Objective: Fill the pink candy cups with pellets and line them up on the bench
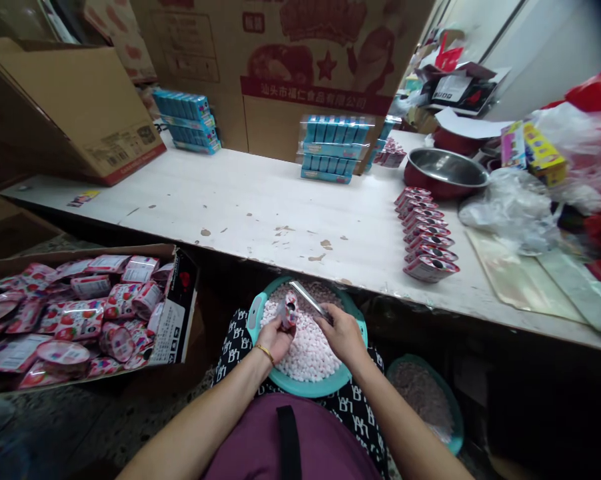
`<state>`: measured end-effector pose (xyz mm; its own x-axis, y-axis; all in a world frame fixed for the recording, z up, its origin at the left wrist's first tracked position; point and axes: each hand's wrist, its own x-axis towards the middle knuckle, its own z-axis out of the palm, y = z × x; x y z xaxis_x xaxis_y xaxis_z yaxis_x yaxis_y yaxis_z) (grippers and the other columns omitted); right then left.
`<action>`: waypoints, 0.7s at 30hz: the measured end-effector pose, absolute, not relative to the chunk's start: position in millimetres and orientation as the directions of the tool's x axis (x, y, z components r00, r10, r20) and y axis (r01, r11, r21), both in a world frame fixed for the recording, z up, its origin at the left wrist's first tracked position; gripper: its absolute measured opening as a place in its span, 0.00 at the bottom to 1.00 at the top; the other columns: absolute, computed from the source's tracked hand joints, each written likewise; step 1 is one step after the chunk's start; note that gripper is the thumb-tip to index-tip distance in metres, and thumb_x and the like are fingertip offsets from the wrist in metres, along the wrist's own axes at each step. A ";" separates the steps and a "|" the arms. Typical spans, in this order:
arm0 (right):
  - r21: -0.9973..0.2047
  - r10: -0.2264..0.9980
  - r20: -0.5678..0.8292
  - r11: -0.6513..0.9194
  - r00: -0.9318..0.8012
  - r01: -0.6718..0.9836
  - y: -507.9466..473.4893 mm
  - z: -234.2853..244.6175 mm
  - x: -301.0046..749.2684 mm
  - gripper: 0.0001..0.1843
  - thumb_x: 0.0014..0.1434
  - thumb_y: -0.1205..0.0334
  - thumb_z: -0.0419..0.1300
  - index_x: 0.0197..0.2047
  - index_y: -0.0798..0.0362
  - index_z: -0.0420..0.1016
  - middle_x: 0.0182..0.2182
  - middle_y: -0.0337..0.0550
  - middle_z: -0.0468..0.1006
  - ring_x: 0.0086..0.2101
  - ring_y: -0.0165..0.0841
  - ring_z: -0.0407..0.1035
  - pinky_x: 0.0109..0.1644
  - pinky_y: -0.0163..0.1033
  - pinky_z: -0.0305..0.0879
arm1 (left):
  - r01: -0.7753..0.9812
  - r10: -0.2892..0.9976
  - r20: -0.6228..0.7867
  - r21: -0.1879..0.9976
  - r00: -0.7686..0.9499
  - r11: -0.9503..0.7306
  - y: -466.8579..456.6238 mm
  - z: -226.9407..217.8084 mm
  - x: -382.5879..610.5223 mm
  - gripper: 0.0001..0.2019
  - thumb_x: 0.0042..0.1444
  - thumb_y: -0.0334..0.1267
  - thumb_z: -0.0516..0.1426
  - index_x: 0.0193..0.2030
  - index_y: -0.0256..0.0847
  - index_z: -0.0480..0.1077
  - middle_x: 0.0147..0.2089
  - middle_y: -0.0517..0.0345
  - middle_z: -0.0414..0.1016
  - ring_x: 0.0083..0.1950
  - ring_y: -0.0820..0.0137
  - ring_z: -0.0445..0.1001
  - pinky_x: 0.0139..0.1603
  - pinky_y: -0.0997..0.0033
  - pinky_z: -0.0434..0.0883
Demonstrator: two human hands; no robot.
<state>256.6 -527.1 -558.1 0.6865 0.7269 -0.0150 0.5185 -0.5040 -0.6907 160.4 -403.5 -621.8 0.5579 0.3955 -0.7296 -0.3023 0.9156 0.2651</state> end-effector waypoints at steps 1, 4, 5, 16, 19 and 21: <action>-0.710 0.719 -0.017 -0.498 0.695 0.498 -526.6 -561.1 256.3 0.13 0.53 0.58 0.54 0.41 0.50 0.71 0.34 0.41 0.76 0.35 0.34 0.69 0.38 0.35 0.60 | -0.300 0.405 -0.724 0.279 0.558 0.912 -402.9 -621.3 160.9 0.08 0.57 0.27 0.48 0.35 0.32 0.68 0.29 0.53 0.72 0.27 0.75 0.71 0.28 0.76 0.71; -0.762 0.688 -0.040 -0.490 0.725 0.423 -529.9 -568.5 259.7 0.11 0.52 0.57 0.54 0.37 0.50 0.72 0.28 0.38 0.75 0.30 0.32 0.68 0.34 0.34 0.58 | -0.287 0.491 -0.662 0.400 0.567 0.871 -397.4 -622.0 157.3 0.08 0.57 0.27 0.48 0.37 0.35 0.68 0.33 0.53 0.73 0.30 0.74 0.72 0.31 0.74 0.71; -0.776 0.673 -0.051 -0.492 0.738 0.395 -531.1 -570.9 261.5 0.10 0.52 0.57 0.54 0.35 0.51 0.72 0.25 0.37 0.74 0.28 0.31 0.67 0.32 0.33 0.58 | -0.297 0.549 -0.624 0.468 0.556 0.832 -394.7 -622.4 155.0 0.08 0.56 0.26 0.48 0.38 0.36 0.68 0.34 0.53 0.73 0.31 0.73 0.72 0.33 0.73 0.71; -0.892 0.621 0.025 -0.339 0.783 0.297 -503.2 -568.2 240.2 0.22 0.48 0.49 0.59 0.45 0.50 0.69 0.35 0.40 0.75 0.33 0.33 0.68 0.37 0.36 0.63 | -0.202 0.533 -0.432 0.608 0.727 0.768 -427.8 -584.9 151.2 0.12 0.51 0.31 0.57 0.43 0.43 0.64 0.41 0.56 0.71 0.37 0.73 0.71 0.40 0.71 0.70; -0.800 0.649 0.116 -0.387 0.752 0.458 -532.1 -539.0 270.5 0.20 0.50 0.53 0.57 0.48 0.47 0.67 0.36 0.38 0.75 0.34 0.32 0.68 0.37 0.36 0.63 | -0.059 0.397 -0.410 0.630 0.821 0.774 -438.1 -562.2 156.3 0.15 0.51 0.37 0.58 0.47 0.49 0.62 0.52 0.57 0.64 0.45 0.70 0.70 0.43 0.64 0.70; -0.616 0.647 0.192 -0.507 0.738 0.604 -565.1 -514.6 308.0 0.23 0.49 0.55 0.59 0.50 0.48 0.65 0.37 0.41 0.74 0.35 0.34 0.67 0.38 0.37 0.63 | 0.039 0.343 -0.435 0.664 0.833 0.746 -437.3 -551.7 158.0 0.18 0.51 0.40 0.58 0.49 0.52 0.61 0.59 0.57 0.57 0.50 0.66 0.67 0.43 0.62 0.70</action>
<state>308.0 -565.1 -514.6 0.7381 0.6469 0.1916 0.6038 -0.5065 -0.6156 158.0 -437.3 -551.7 0.8326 0.3434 -0.4347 0.0389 0.7465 0.6643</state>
